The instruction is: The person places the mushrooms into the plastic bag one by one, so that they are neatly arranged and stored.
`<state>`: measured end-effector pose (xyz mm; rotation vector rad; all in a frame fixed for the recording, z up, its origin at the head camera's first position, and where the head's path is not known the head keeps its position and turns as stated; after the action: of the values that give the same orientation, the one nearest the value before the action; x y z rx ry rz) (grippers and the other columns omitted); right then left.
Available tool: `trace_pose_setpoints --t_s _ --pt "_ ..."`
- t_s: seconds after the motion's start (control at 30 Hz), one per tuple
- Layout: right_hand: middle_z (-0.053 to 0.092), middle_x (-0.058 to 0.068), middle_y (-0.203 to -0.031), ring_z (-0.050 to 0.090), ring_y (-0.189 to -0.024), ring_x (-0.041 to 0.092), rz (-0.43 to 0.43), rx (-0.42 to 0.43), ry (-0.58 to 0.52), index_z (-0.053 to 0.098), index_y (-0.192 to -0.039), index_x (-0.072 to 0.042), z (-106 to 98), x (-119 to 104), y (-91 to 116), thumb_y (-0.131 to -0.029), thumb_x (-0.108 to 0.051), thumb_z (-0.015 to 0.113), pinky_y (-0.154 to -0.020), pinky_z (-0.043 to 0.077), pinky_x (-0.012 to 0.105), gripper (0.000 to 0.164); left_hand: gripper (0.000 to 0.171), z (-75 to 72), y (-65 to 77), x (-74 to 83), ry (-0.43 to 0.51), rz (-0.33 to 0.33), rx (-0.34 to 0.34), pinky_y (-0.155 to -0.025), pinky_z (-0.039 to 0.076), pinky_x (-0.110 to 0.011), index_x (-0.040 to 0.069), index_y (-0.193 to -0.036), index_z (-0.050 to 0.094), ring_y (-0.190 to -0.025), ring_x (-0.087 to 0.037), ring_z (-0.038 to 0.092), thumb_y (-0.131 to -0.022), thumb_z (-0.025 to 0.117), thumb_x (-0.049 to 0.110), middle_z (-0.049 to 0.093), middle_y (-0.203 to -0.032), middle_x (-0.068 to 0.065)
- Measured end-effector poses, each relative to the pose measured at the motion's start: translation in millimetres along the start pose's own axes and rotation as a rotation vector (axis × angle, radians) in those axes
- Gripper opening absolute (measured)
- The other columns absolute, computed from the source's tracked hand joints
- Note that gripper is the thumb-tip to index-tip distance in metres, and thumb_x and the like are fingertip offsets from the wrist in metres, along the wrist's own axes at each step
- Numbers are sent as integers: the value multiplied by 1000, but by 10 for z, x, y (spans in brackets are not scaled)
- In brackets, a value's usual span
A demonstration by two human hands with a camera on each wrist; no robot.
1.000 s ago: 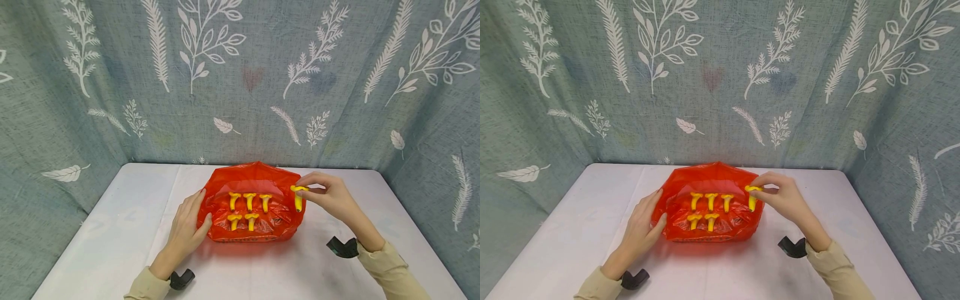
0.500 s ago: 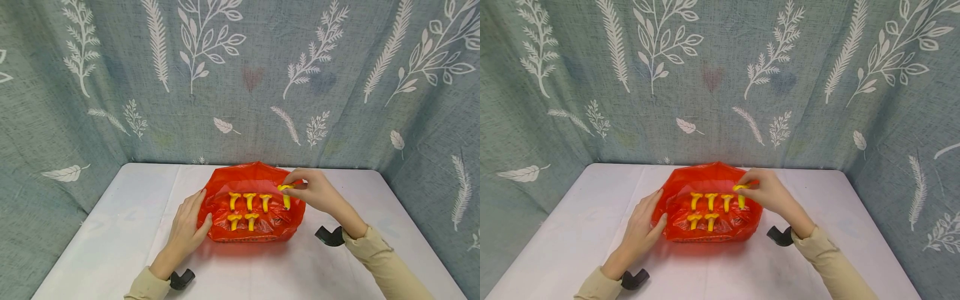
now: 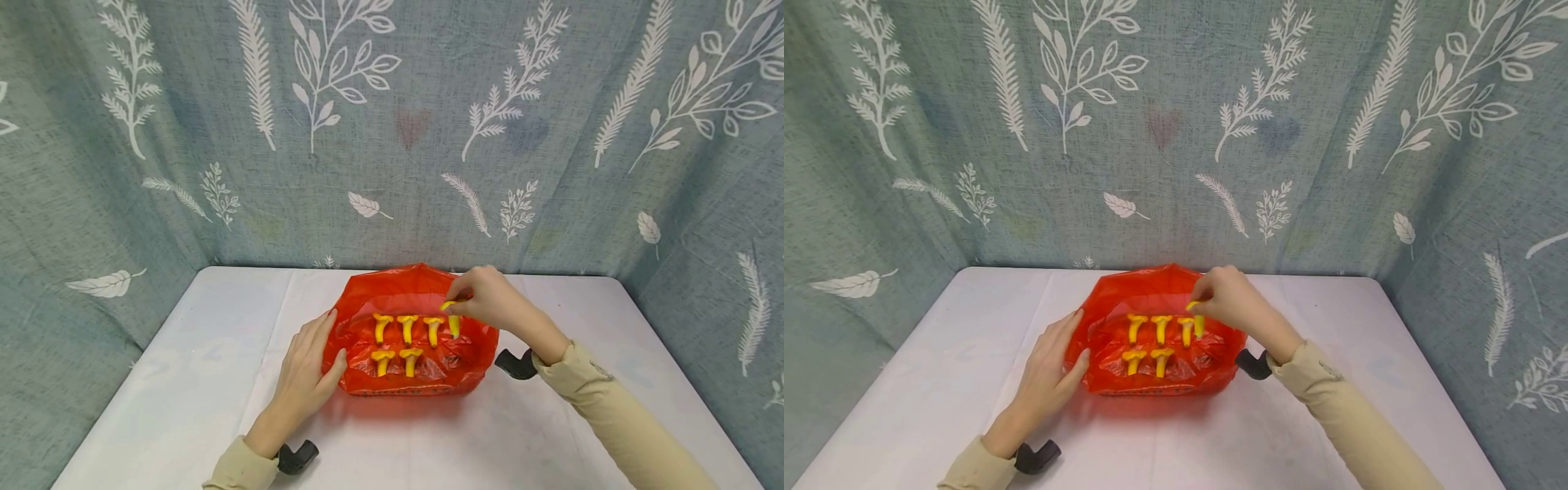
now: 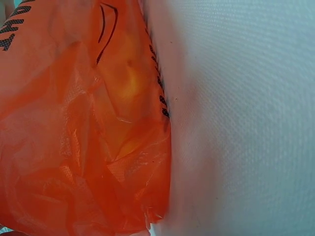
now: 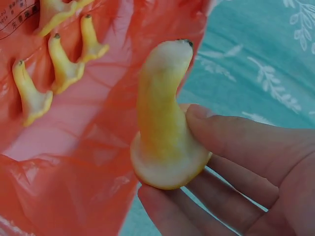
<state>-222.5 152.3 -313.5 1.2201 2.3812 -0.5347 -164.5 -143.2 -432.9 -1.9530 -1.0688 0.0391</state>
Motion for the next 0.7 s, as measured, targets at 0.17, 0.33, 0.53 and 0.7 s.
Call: trace_pose_setpoints --t_s 0.17,0.33,0.53,0.7 --pt "69 -4 -73 58 -61 10 48 -84 17 77 -79 -10 85 19 -142 -82 -10 80 -60 51 27 4 61 8 0 -2 2 2 4 -96 40 -45 -5 -141 49 -123 -33 51 -87 56 23 54 -138 -17" --pt "67 -3 -70 58 -61 13 88 -176 75 75 -74 -9 173 49 -296 -81 -7 80 -59 51 28 8 61 8 1 -4 3 6 9 -95 40 -45 -5 -141 49 -123 -33 51 -88 56 23 54 -139 -17" --pt "65 -1 -68 58 -60 15 112 -261 132 72 -71 -8 301 93 -456 -79 -2 78 -60 52 28 12 61 1 1 -7 3 -6 0 -95 40 -45 -5 -142 48 -124 -33 51 -88 56 23 54 -140 -17" --pt "53 -3 -58 44 -53 13 145 -334 140 64 -64 -8 457 143 -522 -79 3 74 -52 41 25 21 61 1 3 -11 2 -5 1 -95 40 -45 -5 -141 49 -123 -33 51 -87 57 22 54 -140 -17"
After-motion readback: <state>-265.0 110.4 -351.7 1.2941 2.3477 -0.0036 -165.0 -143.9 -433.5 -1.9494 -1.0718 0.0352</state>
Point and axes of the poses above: each hand's wrist, its own y-axis away from the middle knuckle, its own z-axis out of the palm, x = y × z, the point moved 3 cm from there along -y, towards the middle knuckle
